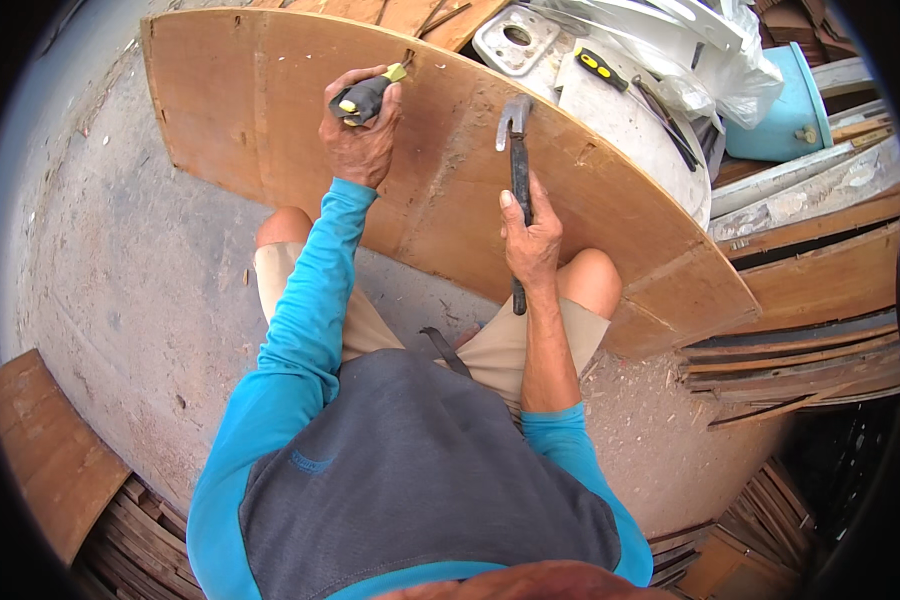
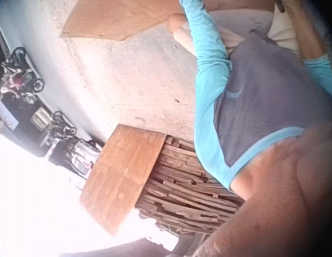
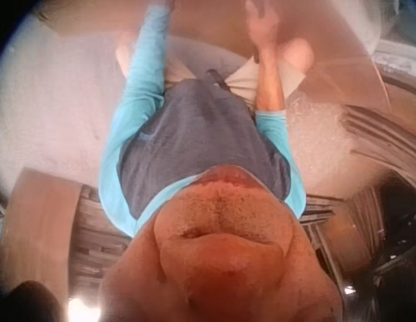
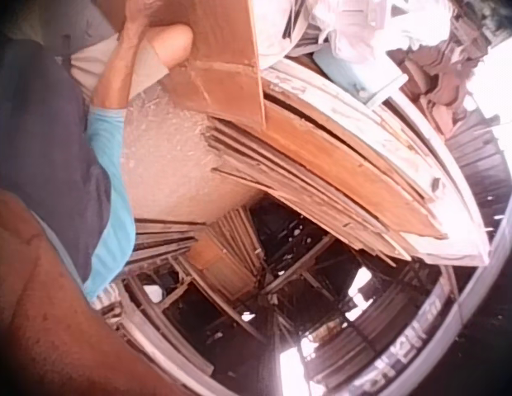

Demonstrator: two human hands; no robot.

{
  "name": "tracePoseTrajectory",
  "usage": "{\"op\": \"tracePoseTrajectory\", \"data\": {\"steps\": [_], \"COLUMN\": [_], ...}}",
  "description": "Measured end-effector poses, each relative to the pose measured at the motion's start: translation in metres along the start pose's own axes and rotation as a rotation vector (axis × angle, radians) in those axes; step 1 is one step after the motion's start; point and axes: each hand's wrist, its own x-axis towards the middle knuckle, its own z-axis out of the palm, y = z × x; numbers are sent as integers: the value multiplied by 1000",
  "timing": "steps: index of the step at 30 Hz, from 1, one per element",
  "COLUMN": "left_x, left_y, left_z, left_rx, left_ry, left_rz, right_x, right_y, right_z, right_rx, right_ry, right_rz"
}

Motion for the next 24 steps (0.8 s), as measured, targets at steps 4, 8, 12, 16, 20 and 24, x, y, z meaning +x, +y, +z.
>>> {"op": "tracePoseTrajectory", "data": {"steps": [4,8,12,16,20,24], "left_x": [-7,-7,-3,7,39,48], "left_y": [-16,-7,-12,-5,-9,-4], "left_z": [-3,2,0,1,-12,-11], "left_rx": [-156,-479,-218,-32,-212,-208], "left_ry": [105,231,134,50,-39,-67], "left_rz": [-83,-340,-151,-53,-260,-299], "right_x": [6,2,1,0,1,1], "right_y": [-3,8,7,5,13,10], "right_z": [-2,-5,-4,2,5,3], "right_rx": [-35,-2,-25,-23,-30,32], "right_ry": [-2,-14,-4,-9,8,-18], "right_rz": [-65,-11,-3,-3,-54,-2]}}
